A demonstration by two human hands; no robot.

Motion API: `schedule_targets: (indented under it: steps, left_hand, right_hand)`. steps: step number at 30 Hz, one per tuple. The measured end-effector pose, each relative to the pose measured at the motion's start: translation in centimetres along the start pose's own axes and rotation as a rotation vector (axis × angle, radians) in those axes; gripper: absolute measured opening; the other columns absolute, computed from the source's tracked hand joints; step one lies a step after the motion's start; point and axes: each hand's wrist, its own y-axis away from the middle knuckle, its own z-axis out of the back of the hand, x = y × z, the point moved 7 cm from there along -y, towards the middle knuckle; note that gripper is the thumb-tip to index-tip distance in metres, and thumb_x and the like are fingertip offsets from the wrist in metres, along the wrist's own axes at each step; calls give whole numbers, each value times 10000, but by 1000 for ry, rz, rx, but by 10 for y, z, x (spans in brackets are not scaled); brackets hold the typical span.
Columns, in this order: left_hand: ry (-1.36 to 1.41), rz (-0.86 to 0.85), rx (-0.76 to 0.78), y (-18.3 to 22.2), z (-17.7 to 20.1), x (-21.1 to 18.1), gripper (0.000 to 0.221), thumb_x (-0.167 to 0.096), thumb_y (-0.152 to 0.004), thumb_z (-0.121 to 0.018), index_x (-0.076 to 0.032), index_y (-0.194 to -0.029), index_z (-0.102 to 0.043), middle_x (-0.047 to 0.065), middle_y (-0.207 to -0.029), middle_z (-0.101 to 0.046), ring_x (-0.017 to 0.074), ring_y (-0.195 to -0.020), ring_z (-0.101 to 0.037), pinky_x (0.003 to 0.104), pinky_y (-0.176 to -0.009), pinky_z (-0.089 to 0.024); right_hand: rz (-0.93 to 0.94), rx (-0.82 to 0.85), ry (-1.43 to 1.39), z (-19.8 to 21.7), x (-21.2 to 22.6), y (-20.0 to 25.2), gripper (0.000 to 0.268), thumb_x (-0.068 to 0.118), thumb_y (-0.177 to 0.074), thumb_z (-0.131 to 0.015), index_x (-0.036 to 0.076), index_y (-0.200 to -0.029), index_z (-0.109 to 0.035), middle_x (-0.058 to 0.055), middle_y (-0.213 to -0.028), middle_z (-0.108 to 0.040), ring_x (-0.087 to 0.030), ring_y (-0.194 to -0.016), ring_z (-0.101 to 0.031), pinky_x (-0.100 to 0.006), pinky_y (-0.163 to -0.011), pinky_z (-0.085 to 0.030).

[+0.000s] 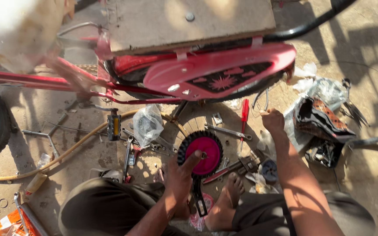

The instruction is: The person is repairing a bicycle while sitting on the ground, using pliers and a wrench to work on the gear assembly and rear hub area.

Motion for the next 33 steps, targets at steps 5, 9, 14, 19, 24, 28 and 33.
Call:
schedule_targets:
  steps: [5,9,14,19,24,28,33]
  left_hand:
    - [2,15,-69,-9,13,30,358,-317,-911,-748,22,-1024,-774,119,-924,-797,196,-838,-703,365,-818,-541]
    - [174,62,-82,-14,22,45,299,-250,-875,-735,-19,-1063,-753,66,-941,-802,139,-841,-729,326,-792,-576]
    - [-50,16,-100,-13,24,41,284,-254,-917,-733,3,-1031,-774,53,-887,-798,118,-776,-697,300,-739,-558]
    - [-43,-135,-107,-11,12,4,332,-304,-905,-758,-11,-1061,-756,79,-896,-787,134,-788,-706,314,-736,-551]
    - [-283,-158,-220,15,15,-14,397,-376,-861,-780,-52,-1088,-747,85,-878,-808,158,-772,-755,314,-713,-577]
    - [-169,-316,-155,26,8,-33,370,-324,-883,-776,-21,-1089,-727,96,-897,-787,173,-777,-747,316,-701,-600]
    - [-53,-443,-77,42,7,-32,367,-250,-891,-789,-1,-1143,-697,88,-943,-782,168,-837,-734,311,-760,-601]
  right_hand:
    - [-55,-188,-56,-13,28,-57,520,376,-874,-741,-7,-1216,-665,-263,-1221,-651,-423,-1164,-592,-523,-991,-470]
    - [-67,-154,50,-32,44,-75,467,320,-844,-746,-29,-1144,-670,-255,-1112,-649,-399,-1071,-610,-496,-940,-487]
    - [-4,-15,110,-30,17,-63,400,249,-808,-753,-57,-1055,-677,-246,-975,-648,-368,-954,-632,-462,-877,-508]
    - [-161,348,-346,-1,-6,-22,276,165,-848,-662,-97,-937,-678,-153,-724,-605,-281,-677,-592,-425,-615,-483]
    - [-254,697,-1028,63,35,133,424,110,-838,-508,86,-1229,-670,-63,-747,-628,-99,-591,-540,-246,-499,-420]
    - [-113,909,-803,124,90,300,397,124,-819,-677,-121,-1130,-643,-127,-734,-616,-153,-550,-506,-273,-470,-370]
    - [34,1028,-924,162,145,410,367,237,-921,-723,-24,-1170,-659,-85,-826,-607,-138,-682,-498,-273,-572,-390]
